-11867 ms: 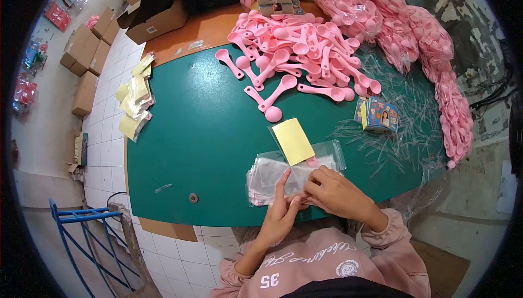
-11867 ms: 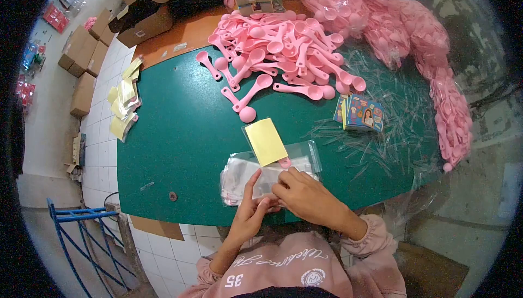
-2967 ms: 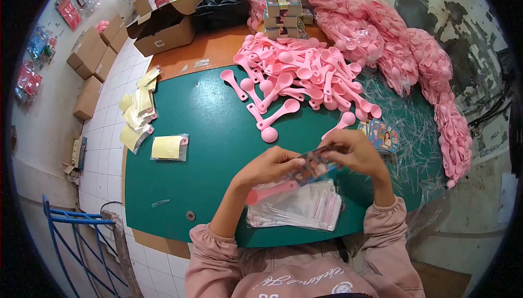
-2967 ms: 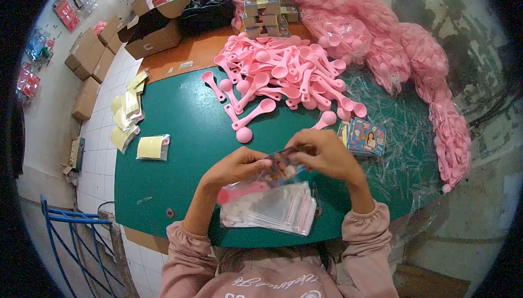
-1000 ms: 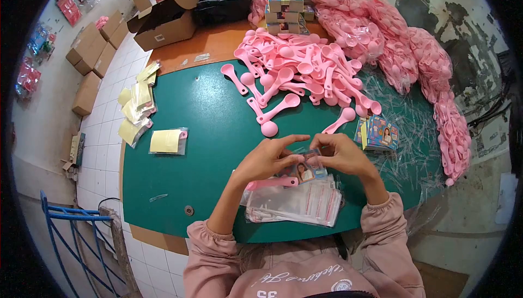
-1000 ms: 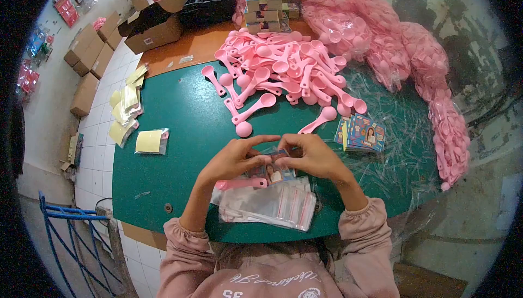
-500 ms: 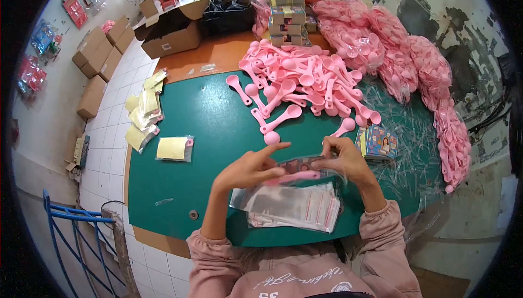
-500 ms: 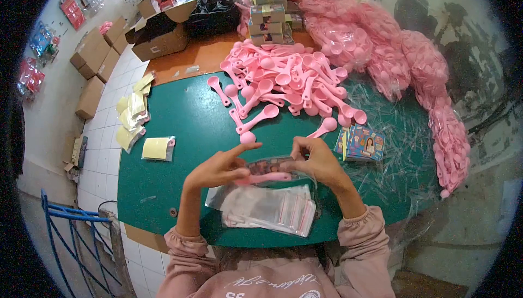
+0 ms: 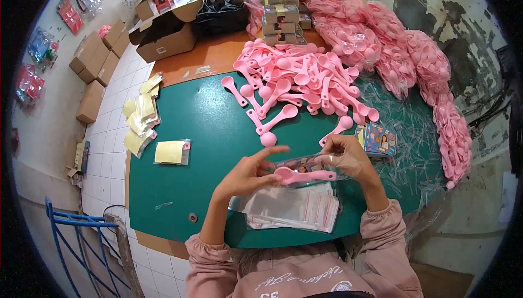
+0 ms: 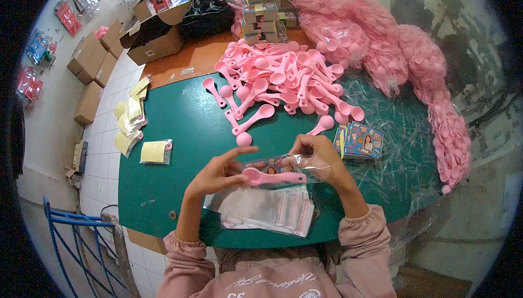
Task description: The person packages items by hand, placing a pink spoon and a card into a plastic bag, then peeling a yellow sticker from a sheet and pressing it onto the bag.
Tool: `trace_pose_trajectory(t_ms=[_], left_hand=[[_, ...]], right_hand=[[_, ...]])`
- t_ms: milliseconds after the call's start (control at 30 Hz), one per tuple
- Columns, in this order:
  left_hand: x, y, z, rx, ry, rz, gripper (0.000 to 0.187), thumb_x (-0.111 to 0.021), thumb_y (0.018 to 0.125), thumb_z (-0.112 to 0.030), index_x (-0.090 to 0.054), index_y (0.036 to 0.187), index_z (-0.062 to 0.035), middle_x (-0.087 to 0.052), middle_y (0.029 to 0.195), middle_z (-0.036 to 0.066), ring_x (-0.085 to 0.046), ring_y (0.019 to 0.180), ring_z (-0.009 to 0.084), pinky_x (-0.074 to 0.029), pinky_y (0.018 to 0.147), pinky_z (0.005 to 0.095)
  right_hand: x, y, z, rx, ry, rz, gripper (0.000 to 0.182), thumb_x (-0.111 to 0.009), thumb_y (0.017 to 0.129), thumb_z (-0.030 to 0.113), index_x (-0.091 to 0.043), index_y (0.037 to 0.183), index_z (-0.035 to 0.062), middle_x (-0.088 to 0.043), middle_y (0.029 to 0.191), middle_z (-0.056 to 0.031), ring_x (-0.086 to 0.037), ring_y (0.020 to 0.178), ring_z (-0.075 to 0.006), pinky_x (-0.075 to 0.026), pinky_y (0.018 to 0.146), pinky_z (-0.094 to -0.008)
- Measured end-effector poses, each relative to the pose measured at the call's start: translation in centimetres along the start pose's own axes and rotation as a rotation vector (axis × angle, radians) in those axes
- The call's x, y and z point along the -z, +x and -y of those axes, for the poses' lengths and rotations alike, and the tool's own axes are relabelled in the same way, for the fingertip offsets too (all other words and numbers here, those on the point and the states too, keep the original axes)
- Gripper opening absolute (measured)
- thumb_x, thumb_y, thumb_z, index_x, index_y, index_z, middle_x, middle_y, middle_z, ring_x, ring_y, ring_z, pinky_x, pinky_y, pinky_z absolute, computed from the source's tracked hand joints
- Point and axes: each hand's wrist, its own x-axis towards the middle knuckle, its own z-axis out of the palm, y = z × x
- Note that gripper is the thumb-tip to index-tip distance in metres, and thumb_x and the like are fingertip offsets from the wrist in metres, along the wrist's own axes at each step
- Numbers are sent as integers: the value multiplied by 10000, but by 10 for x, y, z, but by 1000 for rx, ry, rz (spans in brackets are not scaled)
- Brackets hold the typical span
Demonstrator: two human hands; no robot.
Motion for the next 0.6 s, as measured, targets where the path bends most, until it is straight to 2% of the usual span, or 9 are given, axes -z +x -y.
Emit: trace_pose_trajectory(t_ms=[33, 100, 133, 167, 233, 300, 367, 467, 600], left_hand=[[-7, 2, 4, -3, 3, 4, 530, -614, 821, -93, -377, 1294, -81, -609, 872, 72, -617, 728, 117, -499, 629, 237], [-27, 2, 13, -218, 334, -669, 530, -597, 832, -94, -357, 1304, -83, -601, 955, 116, -623, 789, 153, -501, 658, 244], [-33, -6, 7, -16, 184, -538, 592, -493, 897, -106, -158, 1385, -116, -571, 1056, 169, -579, 983, 220, -513, 769, 297], [-43, -13, 4, -8, 184, -538, 592, -493, 897, -106, -158, 1385, -116, -571, 1056, 169, -579, 983, 220, -513, 769, 297], [-69, -24, 5, 97, -613, -231, 591, -368, 948, -145, 12, 1398, -184, -538, 1125, 200, -568, 1007, 267, -495, 826, 358], [-83, -33, 14, 119, -628, -233, 587, -332, 956, -152, 57, 1392, -205, -517, 1150, 221, -565, 1013, 281, -487, 840, 378], [-89, -38, 20, 142, -649, -231, 584, -297, 965, -159, 103, 1386, -226, -496, 1176, 241, -561, 1019, 296, -478, 855, 398], [-92, -42, 23, 154, -603, -224, 583, -292, 958, -112, 83, 1391, -222, -483, 1171, 259, -561, 1021, 291, -480, 854, 405], [-92, -41, 28, 112, -464, -305, 597, -294, 935, -62, 45, 1409, -196, -481, 1164, 203, -547, 1026, 238, -450, 884, 338]], right_hand=[[-2, -2, 3, 2, 0, -5, 136, -711, 693, 40, -583, 712, -3, -598, 702, -16, -569, 677, -68, -447, 624, -204], [-9, -9, 11, 262, -217, -221, 191, -727, 695, 120, -613, 786, -4, -609, 682, -47, -565, 630, -88, -451, 593, -227], [-13, -15, 20, 254, -231, -178, 215, -709, 718, 144, -619, 862, 10, -618, 758, -95, -596, 664, -143, -476, 625, -271], [-17, -18, 22, 249, -226, -175, 215, -709, 718, 144, -619, 862, 10, -618, 758, -95, -596, 664, -143, -476, 625, -271], [-24, -24, 21, 368, -338, 185, 270, -694, 729, 155, -608, 940, 11, -618, 856, -130, -615, 746, -218, -482, 689, -306], [-30, -32, 18, 385, -368, 294, 269, -678, 732, 132, -591, 964, 29, -597, 949, -129, -593, 847, -264, -486, 732, -320], [-35, -42, 16, 419, -576, 194, 262, -650, 751, 122, -576, 989, 42, -557, 1020, -136, -564, 905, -285, -471, 764, -336], [-52, -50, 8, 362, -617, 174, 232, -633, 762, 122, -569, 971, 44, -519, 993, -131, -532, 942, -302, -459, 771, -357], [-74, -45, -2, 410, -585, 94, 204, -634, 767, 132, -560, 921, 22, -497, 899, -124, -520, 887, -294, -455, 732, -361]])
